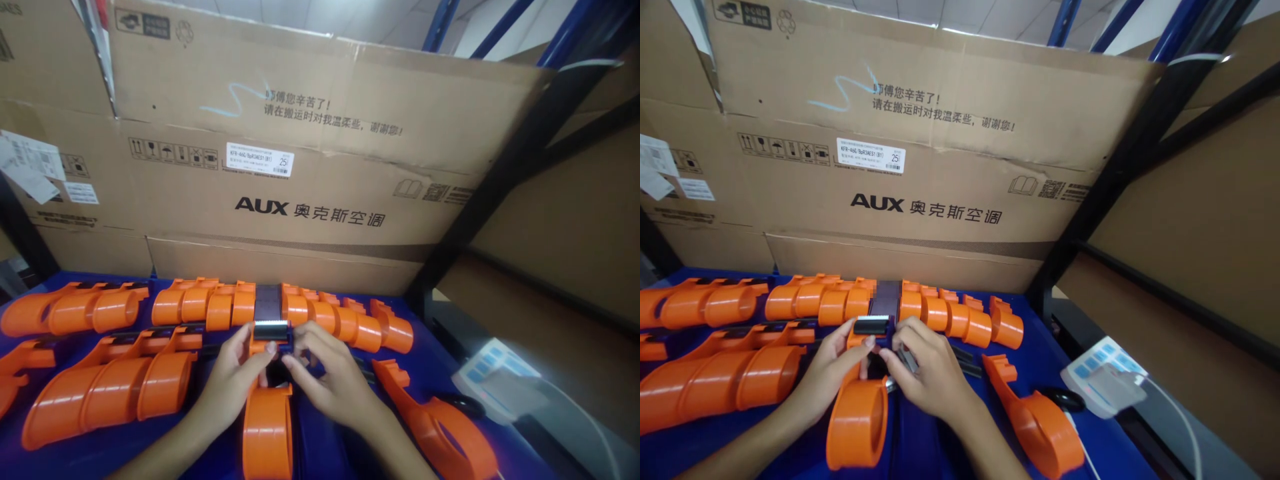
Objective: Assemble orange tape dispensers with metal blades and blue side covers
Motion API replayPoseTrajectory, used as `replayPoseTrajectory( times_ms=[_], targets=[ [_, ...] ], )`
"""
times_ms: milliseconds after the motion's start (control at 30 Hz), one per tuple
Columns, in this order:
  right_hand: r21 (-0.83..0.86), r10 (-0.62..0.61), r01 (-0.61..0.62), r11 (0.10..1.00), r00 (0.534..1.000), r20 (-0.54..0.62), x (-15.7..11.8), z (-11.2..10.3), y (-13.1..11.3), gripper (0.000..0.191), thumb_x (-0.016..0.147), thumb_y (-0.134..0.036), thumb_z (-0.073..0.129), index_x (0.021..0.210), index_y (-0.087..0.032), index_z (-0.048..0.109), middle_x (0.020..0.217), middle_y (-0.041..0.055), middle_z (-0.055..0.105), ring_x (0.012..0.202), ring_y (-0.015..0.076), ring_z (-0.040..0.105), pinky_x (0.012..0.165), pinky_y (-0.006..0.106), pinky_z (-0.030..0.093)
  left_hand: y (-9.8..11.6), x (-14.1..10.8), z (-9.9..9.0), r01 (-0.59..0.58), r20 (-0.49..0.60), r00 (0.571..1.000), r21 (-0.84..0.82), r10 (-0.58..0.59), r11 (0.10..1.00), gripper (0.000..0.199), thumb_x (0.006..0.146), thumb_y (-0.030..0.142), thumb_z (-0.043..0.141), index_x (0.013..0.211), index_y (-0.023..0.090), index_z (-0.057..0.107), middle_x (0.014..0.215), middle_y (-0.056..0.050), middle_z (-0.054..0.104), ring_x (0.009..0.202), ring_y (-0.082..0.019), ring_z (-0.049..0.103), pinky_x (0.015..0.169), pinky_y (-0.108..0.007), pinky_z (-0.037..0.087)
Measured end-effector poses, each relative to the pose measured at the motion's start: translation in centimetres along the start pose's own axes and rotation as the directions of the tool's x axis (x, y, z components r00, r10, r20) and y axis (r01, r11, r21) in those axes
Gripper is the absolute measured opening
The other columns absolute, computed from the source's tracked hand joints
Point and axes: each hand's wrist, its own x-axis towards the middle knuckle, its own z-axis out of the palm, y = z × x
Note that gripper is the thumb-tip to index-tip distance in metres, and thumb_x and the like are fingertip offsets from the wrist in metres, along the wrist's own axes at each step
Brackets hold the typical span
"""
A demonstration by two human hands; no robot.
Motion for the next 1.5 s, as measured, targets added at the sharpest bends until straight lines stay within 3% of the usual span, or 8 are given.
replayPoseTrajectory(
  times_ms=[133,233,400,567,800,1200,1333,1500],
  targets=[
    [0.122,0.056,-0.046,0.991,0.996,-0.074,-0.2,-0.4,-0.1,0.017,0.099,-0.034,0.056,0.087,-0.022,0.06,0.083,0.0033,0.06,0.073,0.0187,0.057,0.067,0.031,0.048,0.0,-0.1,0.0,0.05,0.009,0.999,-0.126,-0.049,0.991,0.034,0.083,0.04,0.077,0.107,0.018,0.069,0.08,-0.002,0.07,0.051,-0.01,0.056,0.05,-0.021,0.043],
    [0.276,0.2,-0.16,0.948,0.972,-0.124,-0.2,-0.3,0.1,0.021,0.103,-0.04,0.049,0.111,-0.024,0.061,0.092,0.0049,0.065,0.081,0.02,0.063,0.073,0.032,0.052,0.4,-0.4,0.3,0.131,0.059,0.991,-0.198,-0.122,0.971,0.067,0.082,0.038,0.079,0.142,0.021,0.053,0.078,-0.003,0.073,0.049,-0.012,0.06,0.051,-0.023,0.047],
    [0.502,0.258,-0.269,0.822,0.962,0.092,-0.2,-0.4,-0.9,0.046,0.104,-0.048,0.046,0.146,-0.03,0.044,0.115,0.0076,0.071,0.109,0.0255,0.067,0.099,0.043,0.051,0.9,-1.4,0.9,0.231,0.219,0.959,-0.244,-0.179,0.942,0.1,0.081,0.038,0.08,0.162,0.029,0.02,0.064,0.002,0.07,0.047,-0.017,0.067,0.055,-0.028,0.053],
    [0.604,0.243,-0.283,0.745,0.959,0.149,-0.3,-0.5,-1.6,0.044,0.101,-0.055,0.048,0.137,-0.03,0.054,0.111,0.0071,0.07,0.094,0.0234,0.069,0.075,0.034,0.056,1.0,-2.0,0.9,0.325,0.344,0.909,-0.234,-0.234,0.916,0.1,0.081,0.036,0.082,0.161,0.029,0.023,0.072,-0.005,0.075,0.062,-0.023,0.075,0.063,-0.035,0.059],
    [0.479,0.299,-0.286,0.83,0.953,0.052,-0.2,0.5,-0.4,0.035,0.099,-0.048,0.059,0.125,-0.025,0.056,0.099,0.0036,0.065,0.083,0.0179,0.063,0.072,0.029,0.049,0.4,-1.6,0.4,0.265,0.389,0.909,-0.26,-0.151,0.928,0.066,0.081,0.03,0.083,0.141,0.035,0.055,0.153,-0.014,0.049,0.102,-0.031,0.075,0.09,-0.049,0.06],
    [0.49,0.285,-0.308,0.815,0.95,0.125,-0.3,0.8,-0.3,0.019,0.102,-0.043,0.056,0.104,-0.025,0.049,0.092,-0.0008,0.056,0.078,0.0139,0.056,0.069,0.026,0.046,1.3,-0.7,0.4,0.169,0.309,0.944,-0.144,-0.118,0.975,0.052,0.083,0.03,0.079,0.132,0.02,0.065,0.139,-0.016,0.064,0.094,-0.031,0.076,0.082,-0.047,0.063],
    [0.336,0.267,-0.275,0.901,0.961,0.071,0.0,-0.3,-0.1,0.025,0.108,-0.041,0.041,0.12,-0.024,0.054,0.102,0.004,0.065,0.088,0.018,0.063,0.079,0.031,0.05,1.3,-0.6,-0.1,0.222,0.265,0.95,-0.21,-0.163,0.952,0.056,0.082,0.031,0.08,0.134,0.019,0.063,0.126,-0.016,0.072,0.084,-0.029,0.078,0.076,-0.041,0.063],
    [-0.086,0.28,-0.27,0.959,0.949,0.148,0.1,-2.5,0.0,0.022,0.104,-0.031,0.047,0.095,-0.022,0.065,0.088,0.0036,0.068,0.083,0.0201,0.062,0.075,0.032,0.045,2.1,0.2,-1.3,0.286,0.191,0.956,-0.44,-0.223,0.851,0.059,0.084,0.051,0.069,0.129,0.012,0.065,0.084,-0.013,0.079,0.064,-0.026,0.075,0.055,-0.032,0.059]
  ],
)
